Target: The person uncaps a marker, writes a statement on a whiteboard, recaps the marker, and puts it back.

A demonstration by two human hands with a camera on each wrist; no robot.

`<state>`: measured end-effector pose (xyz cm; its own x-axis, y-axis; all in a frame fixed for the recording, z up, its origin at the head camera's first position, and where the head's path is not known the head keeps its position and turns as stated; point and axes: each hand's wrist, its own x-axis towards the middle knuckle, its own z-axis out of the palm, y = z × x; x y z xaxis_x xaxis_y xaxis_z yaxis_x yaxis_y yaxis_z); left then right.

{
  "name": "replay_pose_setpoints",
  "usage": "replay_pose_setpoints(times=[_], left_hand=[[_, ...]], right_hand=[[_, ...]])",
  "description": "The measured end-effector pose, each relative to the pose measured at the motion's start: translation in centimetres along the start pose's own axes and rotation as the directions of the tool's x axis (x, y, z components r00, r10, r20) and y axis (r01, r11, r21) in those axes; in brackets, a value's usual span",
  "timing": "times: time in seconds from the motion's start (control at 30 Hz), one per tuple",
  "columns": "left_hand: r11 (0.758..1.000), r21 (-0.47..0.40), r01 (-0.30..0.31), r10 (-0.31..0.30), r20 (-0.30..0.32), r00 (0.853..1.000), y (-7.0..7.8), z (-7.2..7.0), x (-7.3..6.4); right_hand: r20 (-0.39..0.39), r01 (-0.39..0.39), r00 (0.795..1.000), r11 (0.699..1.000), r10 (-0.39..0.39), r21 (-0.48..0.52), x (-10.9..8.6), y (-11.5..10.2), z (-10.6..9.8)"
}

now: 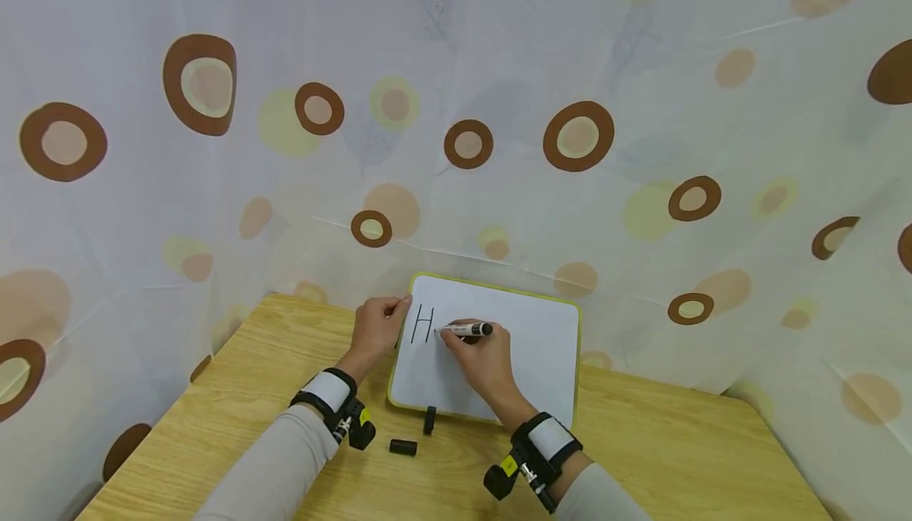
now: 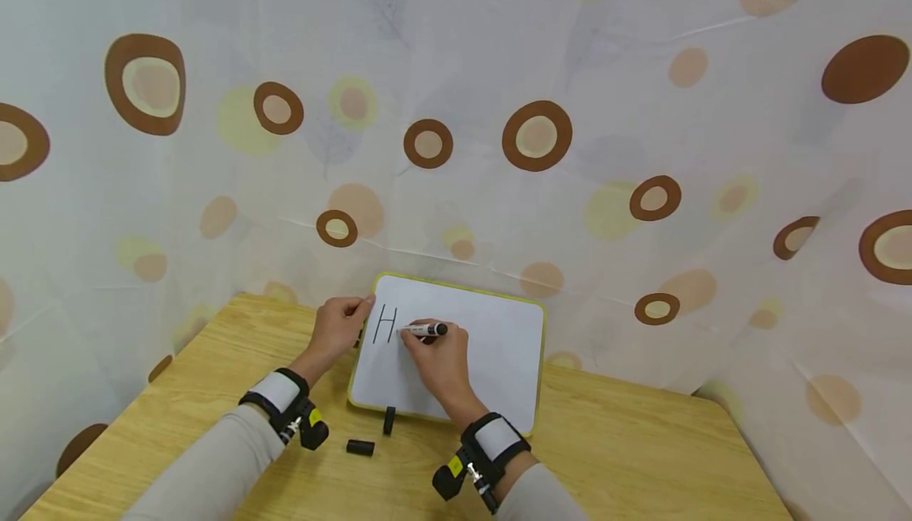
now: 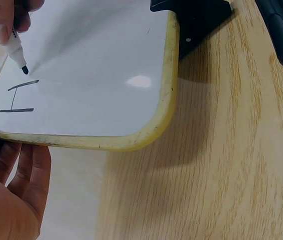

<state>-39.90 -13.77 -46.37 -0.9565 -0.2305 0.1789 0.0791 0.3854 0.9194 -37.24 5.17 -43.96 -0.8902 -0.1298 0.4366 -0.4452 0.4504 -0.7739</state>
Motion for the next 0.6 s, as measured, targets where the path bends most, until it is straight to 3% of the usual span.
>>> replay_pose_setpoints(times=[0.6], left_hand=[[1.0,-0.01,0.015,-0.015,0.011,1.0,0.2,-0.13,-0.36]], right_hand=[[0.014,0.009,1.0,1.0,-0.009,-0.005,-0.36,0.03,-0.02]])
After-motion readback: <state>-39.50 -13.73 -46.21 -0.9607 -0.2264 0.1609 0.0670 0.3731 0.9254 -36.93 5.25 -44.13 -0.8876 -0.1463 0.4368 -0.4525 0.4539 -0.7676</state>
